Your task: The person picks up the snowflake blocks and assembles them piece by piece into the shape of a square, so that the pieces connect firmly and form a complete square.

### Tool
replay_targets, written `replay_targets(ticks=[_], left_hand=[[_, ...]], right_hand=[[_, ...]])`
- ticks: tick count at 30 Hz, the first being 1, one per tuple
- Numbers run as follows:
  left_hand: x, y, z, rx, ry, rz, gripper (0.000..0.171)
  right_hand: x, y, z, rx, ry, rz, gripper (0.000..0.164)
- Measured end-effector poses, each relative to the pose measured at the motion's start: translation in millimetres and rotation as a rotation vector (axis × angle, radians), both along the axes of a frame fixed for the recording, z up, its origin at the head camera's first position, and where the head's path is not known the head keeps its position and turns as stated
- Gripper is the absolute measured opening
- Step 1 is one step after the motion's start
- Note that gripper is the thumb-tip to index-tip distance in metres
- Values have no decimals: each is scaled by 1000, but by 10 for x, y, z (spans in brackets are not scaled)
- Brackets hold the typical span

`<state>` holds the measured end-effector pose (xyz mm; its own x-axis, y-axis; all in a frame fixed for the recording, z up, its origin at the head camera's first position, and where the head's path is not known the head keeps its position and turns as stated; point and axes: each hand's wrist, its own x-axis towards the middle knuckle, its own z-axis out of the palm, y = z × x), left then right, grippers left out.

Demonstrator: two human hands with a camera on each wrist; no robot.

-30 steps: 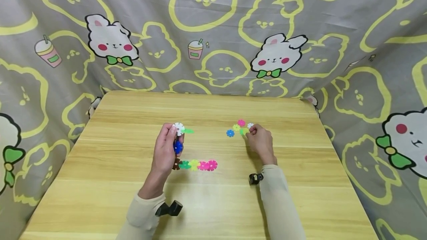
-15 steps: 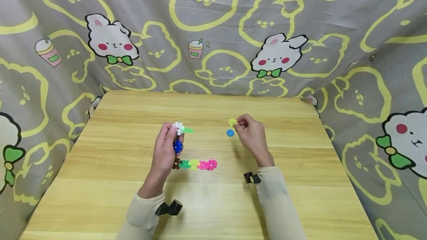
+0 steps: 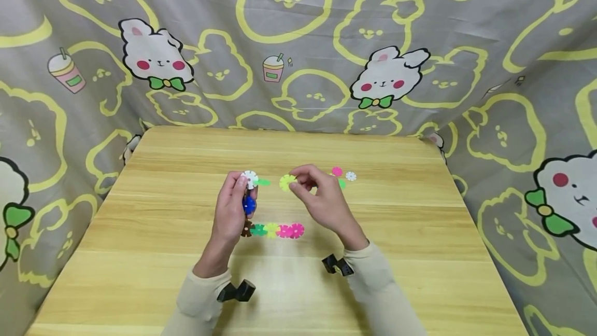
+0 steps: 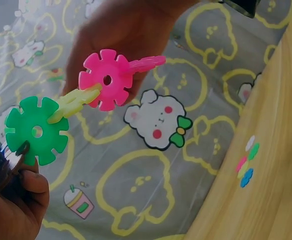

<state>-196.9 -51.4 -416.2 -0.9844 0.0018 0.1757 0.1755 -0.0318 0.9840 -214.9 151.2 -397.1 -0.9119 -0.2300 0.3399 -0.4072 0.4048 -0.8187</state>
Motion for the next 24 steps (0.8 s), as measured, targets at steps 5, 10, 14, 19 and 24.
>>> replay_targets(ticks=[5, 10, 14, 19, 24], left_hand=[[6, 6, -3, 11, 6, -1, 28], [8, 17, -5, 22, 12, -6, 28], [13, 28, -3, 19, 18, -13, 28], [20, 36, -8, 18, 15, -16, 28], [27, 45, -13, 22, 18, -23, 28]], right_hand=[[38, -73, 34, -40, 3, 50, 16], [51, -108, 57, -56, 9, 77, 16], [56, -115, 65, -55, 19, 77, 15], [61, -120, 58, -49, 27, 63, 14], [58, -125, 38, -48, 36, 45, 14]])
